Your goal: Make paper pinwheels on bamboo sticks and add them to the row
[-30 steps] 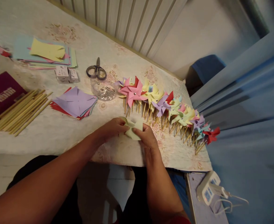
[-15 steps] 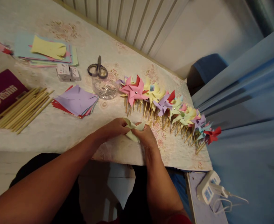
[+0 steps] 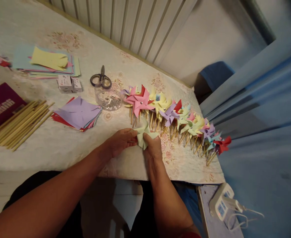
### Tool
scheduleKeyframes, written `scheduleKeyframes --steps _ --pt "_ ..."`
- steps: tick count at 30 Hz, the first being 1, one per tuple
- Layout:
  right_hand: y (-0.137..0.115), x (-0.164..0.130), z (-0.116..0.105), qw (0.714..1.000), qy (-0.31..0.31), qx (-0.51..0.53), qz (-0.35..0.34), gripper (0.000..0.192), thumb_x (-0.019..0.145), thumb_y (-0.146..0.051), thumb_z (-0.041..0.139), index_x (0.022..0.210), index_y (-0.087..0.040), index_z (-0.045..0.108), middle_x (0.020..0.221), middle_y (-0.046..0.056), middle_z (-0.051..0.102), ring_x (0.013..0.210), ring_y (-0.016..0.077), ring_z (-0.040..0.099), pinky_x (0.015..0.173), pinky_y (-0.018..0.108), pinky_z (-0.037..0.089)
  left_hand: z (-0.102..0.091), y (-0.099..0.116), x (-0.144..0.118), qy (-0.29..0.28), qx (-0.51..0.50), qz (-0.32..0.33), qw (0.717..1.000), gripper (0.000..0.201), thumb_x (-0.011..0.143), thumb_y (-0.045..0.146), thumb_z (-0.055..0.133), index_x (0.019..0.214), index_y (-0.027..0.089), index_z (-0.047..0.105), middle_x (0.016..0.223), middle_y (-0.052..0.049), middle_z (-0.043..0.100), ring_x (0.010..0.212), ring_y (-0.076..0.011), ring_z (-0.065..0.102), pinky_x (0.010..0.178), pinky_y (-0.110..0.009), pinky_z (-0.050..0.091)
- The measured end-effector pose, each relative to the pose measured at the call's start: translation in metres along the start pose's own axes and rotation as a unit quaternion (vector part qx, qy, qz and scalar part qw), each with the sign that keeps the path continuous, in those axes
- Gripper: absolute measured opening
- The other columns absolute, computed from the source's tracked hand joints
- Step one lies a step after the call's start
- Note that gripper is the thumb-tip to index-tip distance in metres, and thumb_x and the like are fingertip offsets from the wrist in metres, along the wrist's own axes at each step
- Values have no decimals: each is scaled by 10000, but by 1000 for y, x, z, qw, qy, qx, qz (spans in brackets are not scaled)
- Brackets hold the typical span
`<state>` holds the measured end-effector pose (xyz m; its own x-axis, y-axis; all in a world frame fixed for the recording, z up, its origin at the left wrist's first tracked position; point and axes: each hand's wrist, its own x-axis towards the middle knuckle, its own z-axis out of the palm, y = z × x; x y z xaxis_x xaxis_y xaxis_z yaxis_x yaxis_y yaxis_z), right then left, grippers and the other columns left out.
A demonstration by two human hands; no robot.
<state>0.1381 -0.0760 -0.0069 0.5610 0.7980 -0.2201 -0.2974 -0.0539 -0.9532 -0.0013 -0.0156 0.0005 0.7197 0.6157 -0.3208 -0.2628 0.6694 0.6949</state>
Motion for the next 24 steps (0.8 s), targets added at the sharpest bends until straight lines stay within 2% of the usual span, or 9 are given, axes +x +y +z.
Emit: scheduleKeyframes --steps 3,7,10,14,20,24 --pt "-3 -3 7 998 29 52 -2 320 596 -299 774 853 -175 629 720 -12 680 589 134 608 598 272 520 2 -10 3 -13 -28 19 999 308 659 370 848 877 184 734 901 -52 728 827 -153 664 825 -278 516" --pt "-5 -7 15 995 41 91 -7 310 592 -268 762 855 -168 633 761 -1 692 634 137 630 637 276 536 10 -17 3 31 -31 36 998 263 630 301 850 825 175 725 833 -28 713 786 -141 648 802 -270 512" --pt "-3 -9 20 995 37 91 -13 270 611 -272 751 831 -174 629 743 -9 679 634 134 623 637 273 533 17 -17 1 61 -14 64 996 238 619 302 836 767 165 709 768 -17 698 734 -137 626 762 -267 499" --pt "1 -14 26 997 28 67 -19 206 641 -287 735 777 -180 622 708 -11 662 634 143 617 630 279 532 24 -17 0 65 -11 91 994 205 657 326 797 752 168 707 746 -7 698 695 -132 609 716 -256 485" --pt "7 -18 32 996 23 82 -20 179 657 -266 751 743 -168 628 675 -29 643 594 117 588 611 251 517 26 -18 1 99 -36 88 991 229 641 331 799 779 171 710 732 -4 701 666 -142 628 672 -259 483" --pt "9 -19 35 995 29 96 -13 182 656 -246 752 767 -165 632 689 -30 662 607 120 600 637 256 532 25 -20 3 98 -54 112 987 259 619 322 803 807 165 719 745 -12 715 728 -177 672 702 -274 506"
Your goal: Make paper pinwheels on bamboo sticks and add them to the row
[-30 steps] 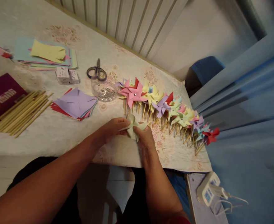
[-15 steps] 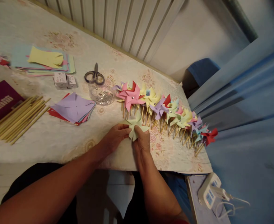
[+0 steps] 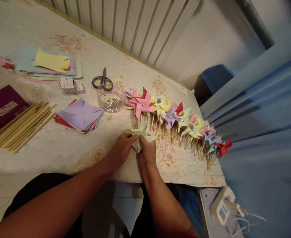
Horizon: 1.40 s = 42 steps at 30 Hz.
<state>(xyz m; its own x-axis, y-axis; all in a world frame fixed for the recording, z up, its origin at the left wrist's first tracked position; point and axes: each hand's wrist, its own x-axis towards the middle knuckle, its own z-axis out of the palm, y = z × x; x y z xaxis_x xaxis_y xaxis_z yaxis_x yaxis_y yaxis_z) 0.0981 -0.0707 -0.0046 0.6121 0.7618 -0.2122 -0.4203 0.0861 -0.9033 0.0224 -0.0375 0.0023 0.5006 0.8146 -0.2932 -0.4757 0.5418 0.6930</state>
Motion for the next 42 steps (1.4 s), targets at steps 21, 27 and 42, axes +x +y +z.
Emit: scheduleKeyframes --steps 21,27,42 --pt "0 2 -13 1000 -1 -28 -2 235 751 -327 707 913 -173 635 719 -32 639 610 114 584 605 240 496 -10 2 7 -34 1 -10 999 134 628 244 732 743 182 703 670 0 679 656 -160 640 579 -236 449" --pt "-18 4 -26 970 83 -164 -157 260 854 -388 624 1000 -173 634 754 -28 621 636 105 568 638 236 484 -12 19 11 4 -9 -11 1000 84 619 251 718 667 195 677 650 -13 682 673 -186 663 613 -260 489" --pt "-10 -8 -27 884 -112 -362 -275 205 894 -242 572 1031 -224 723 853 23 686 676 139 658 681 287 542 -16 34 13 -8 25 5 1000 147 695 266 635 563 215 594 559 -13 622 640 -192 640 575 -270 489"
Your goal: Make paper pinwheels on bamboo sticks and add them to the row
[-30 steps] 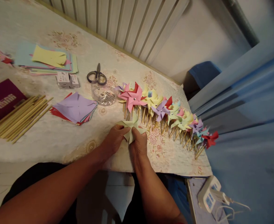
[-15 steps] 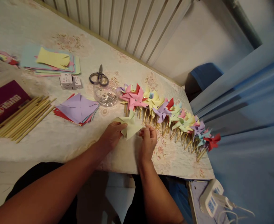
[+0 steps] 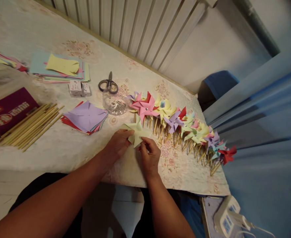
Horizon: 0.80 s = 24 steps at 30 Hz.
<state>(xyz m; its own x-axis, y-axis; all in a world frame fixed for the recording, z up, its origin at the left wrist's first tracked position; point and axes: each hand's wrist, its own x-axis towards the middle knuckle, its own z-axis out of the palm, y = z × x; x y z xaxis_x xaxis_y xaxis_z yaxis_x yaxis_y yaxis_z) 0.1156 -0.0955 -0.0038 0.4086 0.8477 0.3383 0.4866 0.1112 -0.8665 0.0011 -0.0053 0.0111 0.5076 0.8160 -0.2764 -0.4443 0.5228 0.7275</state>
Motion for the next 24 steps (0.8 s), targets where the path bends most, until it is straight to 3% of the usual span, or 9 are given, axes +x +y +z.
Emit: scheduleKeyframes --steps 3,10,24 --pt "-2 1 2 1000 -7 8 17 196 861 -233 596 1003 -228 731 792 7 680 680 149 659 687 290 533 2 -2 -1 1 -9 -5 1000 109 679 262 647 584 212 629 580 -8 637 594 -172 601 539 -262 464" --pt "-15 5 8 986 10 102 134 146 834 -360 654 822 -217 681 598 -38 639 536 145 609 576 269 475 5 -7 -2 -10 -18 -13 1000 107 640 270 714 608 190 650 592 3 627 522 -128 535 499 -246 435" --pt "-20 11 13 973 48 94 207 195 800 -364 640 691 -214 581 491 -74 533 453 118 490 492 243 376 8 -15 -4 -28 18 -9 999 134 631 290 736 614 183 657 551 22 586 526 -128 542 495 -233 441"
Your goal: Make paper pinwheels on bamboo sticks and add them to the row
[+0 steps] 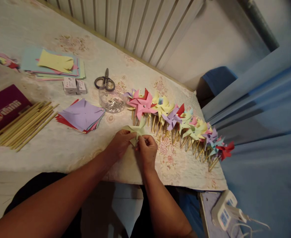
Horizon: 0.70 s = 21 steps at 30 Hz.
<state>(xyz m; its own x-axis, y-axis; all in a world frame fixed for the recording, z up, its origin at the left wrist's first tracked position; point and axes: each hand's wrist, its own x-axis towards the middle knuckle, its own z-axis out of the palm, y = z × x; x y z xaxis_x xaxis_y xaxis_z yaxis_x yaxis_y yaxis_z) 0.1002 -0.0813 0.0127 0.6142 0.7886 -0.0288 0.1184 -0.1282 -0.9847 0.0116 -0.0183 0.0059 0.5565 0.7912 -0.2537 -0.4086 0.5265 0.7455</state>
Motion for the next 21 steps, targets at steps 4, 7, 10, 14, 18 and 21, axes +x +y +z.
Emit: scheduleKeyframes --steps 4,7,10,14,18,21 --pt "-1 -1 1 1000 10 3 15 202 802 -355 632 671 -221 557 485 -73 532 458 117 477 491 245 370 4 2 -2 10 12 1 1000 172 636 309 743 594 187 630 532 27 568 504 -118 521 485 -228 423" --pt "-2 -1 2 1000 15 8 23 203 801 -352 632 667 -225 547 468 -75 526 450 119 474 489 246 365 5 1 -3 15 12 -1 1000 184 627 301 746 577 188 610 541 27 575 495 -109 509 475 -222 410" --pt "-4 0 2 999 17 7 33 216 799 -357 636 658 -229 534 457 -77 520 444 118 465 489 249 360 3 -3 -2 10 8 2 1000 166 639 288 734 588 185 615 551 27 583 517 -113 522 488 -221 416" --pt "-6 -1 2 999 22 -2 32 231 798 -353 633 640 -233 516 445 -82 502 437 115 451 489 251 353 3 -5 -1 11 2 5 1000 172 630 285 745 606 176 613 555 35 578 531 -109 519 492 -216 400" --pt "-5 -1 2 999 27 0 34 223 789 -347 640 645 -229 519 447 -85 496 438 113 454 480 245 344 5 -2 -2 30 -10 1 1000 214 591 270 781 584 177 588 538 52 544 523 -94 495 489 -207 374" --pt "-4 -1 2 999 28 4 31 223 790 -344 642 646 -225 519 457 -87 498 437 106 451 485 239 352 8 1 -2 38 -13 -5 999 210 582 255 791 585 175 597 567 47 561 535 -88 492 505 -206 376"
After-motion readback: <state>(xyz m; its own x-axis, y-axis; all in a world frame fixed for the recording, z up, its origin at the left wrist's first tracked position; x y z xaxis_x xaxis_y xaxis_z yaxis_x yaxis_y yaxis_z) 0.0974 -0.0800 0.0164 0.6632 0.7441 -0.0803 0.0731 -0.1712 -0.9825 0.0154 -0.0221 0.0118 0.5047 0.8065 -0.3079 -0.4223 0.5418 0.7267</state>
